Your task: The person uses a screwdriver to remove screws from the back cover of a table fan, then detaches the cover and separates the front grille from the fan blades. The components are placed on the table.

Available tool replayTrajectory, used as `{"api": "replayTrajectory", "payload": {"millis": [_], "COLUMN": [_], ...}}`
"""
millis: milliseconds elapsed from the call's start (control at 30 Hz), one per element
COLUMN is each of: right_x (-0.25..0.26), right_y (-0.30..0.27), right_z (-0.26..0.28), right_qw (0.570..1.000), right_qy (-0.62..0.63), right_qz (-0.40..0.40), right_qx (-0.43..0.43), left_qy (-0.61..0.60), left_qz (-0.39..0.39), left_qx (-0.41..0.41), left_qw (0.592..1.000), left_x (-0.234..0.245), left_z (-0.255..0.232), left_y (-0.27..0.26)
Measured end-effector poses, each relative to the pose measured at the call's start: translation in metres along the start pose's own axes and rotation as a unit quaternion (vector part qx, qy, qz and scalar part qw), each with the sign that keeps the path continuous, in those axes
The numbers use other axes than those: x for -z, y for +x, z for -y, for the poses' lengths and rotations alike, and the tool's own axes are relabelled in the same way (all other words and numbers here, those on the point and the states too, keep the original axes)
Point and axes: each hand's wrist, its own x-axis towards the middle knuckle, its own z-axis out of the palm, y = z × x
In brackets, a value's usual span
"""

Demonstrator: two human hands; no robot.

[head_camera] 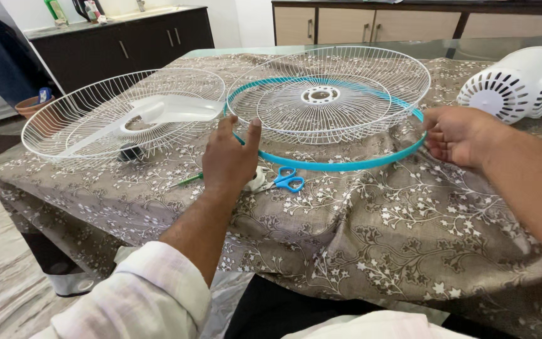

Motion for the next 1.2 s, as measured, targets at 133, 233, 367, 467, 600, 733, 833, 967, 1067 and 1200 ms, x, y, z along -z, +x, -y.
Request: {"api": "replayTrajectory", "payload": {"millis": [133, 233, 367, 467, 600, 733, 833, 967, 1067, 1200], "right_x": [-0.003, -0.013, -0.033, -0.044, -0.041, -0.03, -0.013, 0.001, 0.002, 0.006], "right_y": [-0.006, -0.017, -0.006, 0.02, 0.027, -0.014, -0.061, -0.105, -0.118, -0.118], "right_z": [0.011, 0.018, 0.02, 0.02, 0.025, 0.043, 0.042, 0.02, 0.0, -0.013], "right_qw": [0.967, 0.926, 0.945, 0.951, 0.967, 0.975, 0.975, 0.988, 0.991, 0.992], "right_qy": [0.243, 0.363, 0.32, 0.301, 0.25, 0.214, 0.213, 0.106, 0.049, 0.042], "right_qz": [-0.001, -0.023, -0.039, 0.018, 0.0, -0.048, -0.048, -0.097, -0.107, -0.097], "right_qx": [-0.079, -0.105, -0.05, -0.064, -0.039, 0.027, 0.053, 0.06, 0.063, 0.066], "left_qy": [0.019, 0.032, 0.085, 0.079, 0.065, 0.062, 0.056, 0.053, 0.072, 0.078], "left_qz": [0.031, 0.067, 0.118, 0.112, 0.106, 0.113, 0.101, 0.117, 0.108, 0.083], "left_qx": [-0.021, -0.033, -0.019, -0.024, -0.028, -0.025, -0.066, -0.065, -0.034, -0.007], "left_qw": [0.999, 0.997, 0.989, 0.99, 0.992, 0.991, 0.991, 0.99, 0.991, 0.993], "left_x": [-0.002, -0.003, -0.002, -0.002, -0.001, 0.0, 0.002, 0.003, 0.004, 0.003], "left_z": [0.001, 0.0, -0.002, -0.002, -0.003, -0.005, -0.006, -0.005, -0.006, -0.012], "left_y": [0.006, 0.004, 0.006, 0.004, 0.006, 0.005, 0.003, 0.0, 0.003, 0.003]}}
